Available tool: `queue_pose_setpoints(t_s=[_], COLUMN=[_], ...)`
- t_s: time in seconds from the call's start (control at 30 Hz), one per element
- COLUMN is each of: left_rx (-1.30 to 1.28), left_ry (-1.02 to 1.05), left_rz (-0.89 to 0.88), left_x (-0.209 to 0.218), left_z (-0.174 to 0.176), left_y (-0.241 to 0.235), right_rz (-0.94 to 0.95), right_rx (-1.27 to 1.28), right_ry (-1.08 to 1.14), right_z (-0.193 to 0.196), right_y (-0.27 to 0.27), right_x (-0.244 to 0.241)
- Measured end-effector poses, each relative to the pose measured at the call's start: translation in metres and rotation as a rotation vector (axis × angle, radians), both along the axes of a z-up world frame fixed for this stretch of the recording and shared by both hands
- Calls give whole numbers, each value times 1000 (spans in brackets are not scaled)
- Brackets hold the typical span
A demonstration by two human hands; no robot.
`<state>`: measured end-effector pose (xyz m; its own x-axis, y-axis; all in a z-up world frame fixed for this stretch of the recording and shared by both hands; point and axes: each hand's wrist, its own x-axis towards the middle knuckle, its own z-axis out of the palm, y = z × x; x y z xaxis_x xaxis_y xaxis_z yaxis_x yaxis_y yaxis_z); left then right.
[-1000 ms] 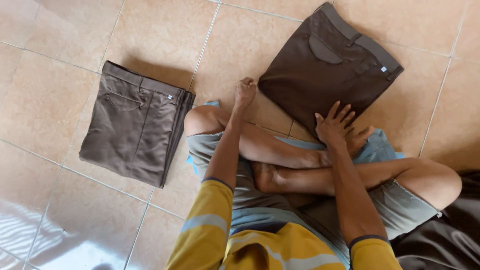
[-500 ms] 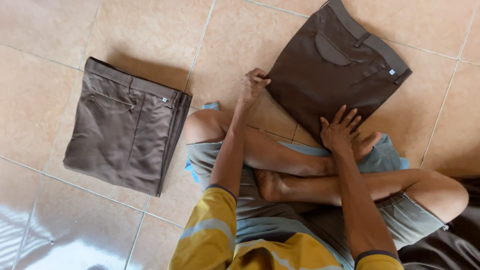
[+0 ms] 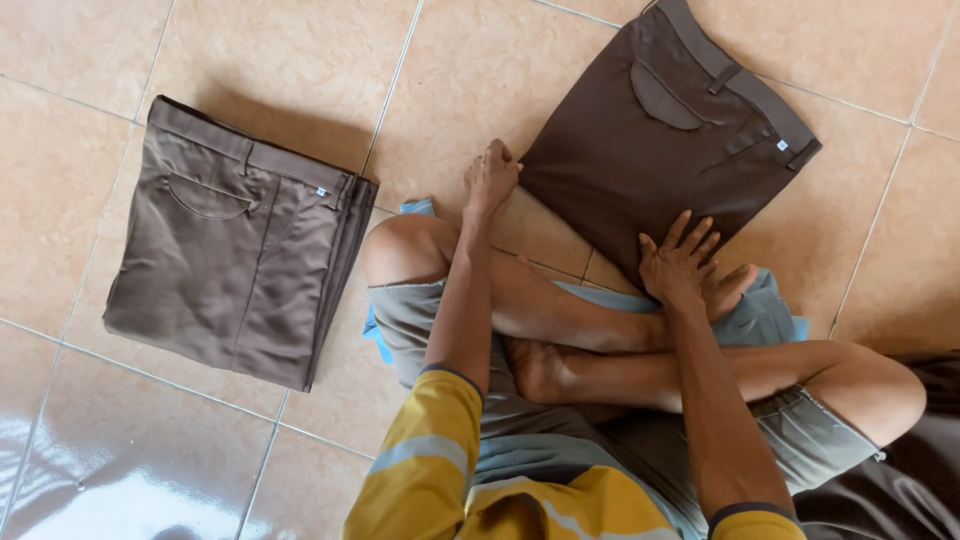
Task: The person sits on the floor and folds a pair of brown trousers by hand. They unfold the garment, align the legs, fold it in half lengthwise, and then fold it into a compact rectangle before placing it on a stack.
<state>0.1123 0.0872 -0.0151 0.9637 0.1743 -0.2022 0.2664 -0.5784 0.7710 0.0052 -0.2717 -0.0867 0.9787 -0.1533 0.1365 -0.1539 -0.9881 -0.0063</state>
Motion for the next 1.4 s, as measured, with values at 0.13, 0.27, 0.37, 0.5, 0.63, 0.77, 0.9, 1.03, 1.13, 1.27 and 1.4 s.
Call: queue_pose_setpoints(t_s=[0.13,0.27,0.37,0.5,0.63,0.77,0.9,1.03,1.13,1.27,1.4], left_rx=[70,81,14,130,-436,-163,-74,414,257,234,156], left_ry=[98,72,44,171,270,145,88,-414,-263,-367,-31], left_rz=[92,163,238,310,253,337,254,399,414,252,54], left_x=[14,17,1,-17,-63,-69,-30,31,-1,-63,-58], left_z=[-49,-48,-24,-38,21,-22,-55,-127,-22,40,-20], left_y=[-4,-12,-20,-26,-80,-139,-97,-1,-18,-90,-83], right_rz=[-15,-8,14,9,-30,-39,19,10,-105,-300,-166], right_rx=[-18,94,-19,-148,125,156,66,243,326,482,370], right_ry=[31,188,187,22,205,283,-8,-319,-372,-429,-372], right_z=[11,36,51,59,52,73,65,25,14,-12,40], right_y=[3,7,14,19,14,20,11,-9,-19,-30,-30], right_x=[0,-1,-7,-9,-3,-4,-10,-4,21,52,47])
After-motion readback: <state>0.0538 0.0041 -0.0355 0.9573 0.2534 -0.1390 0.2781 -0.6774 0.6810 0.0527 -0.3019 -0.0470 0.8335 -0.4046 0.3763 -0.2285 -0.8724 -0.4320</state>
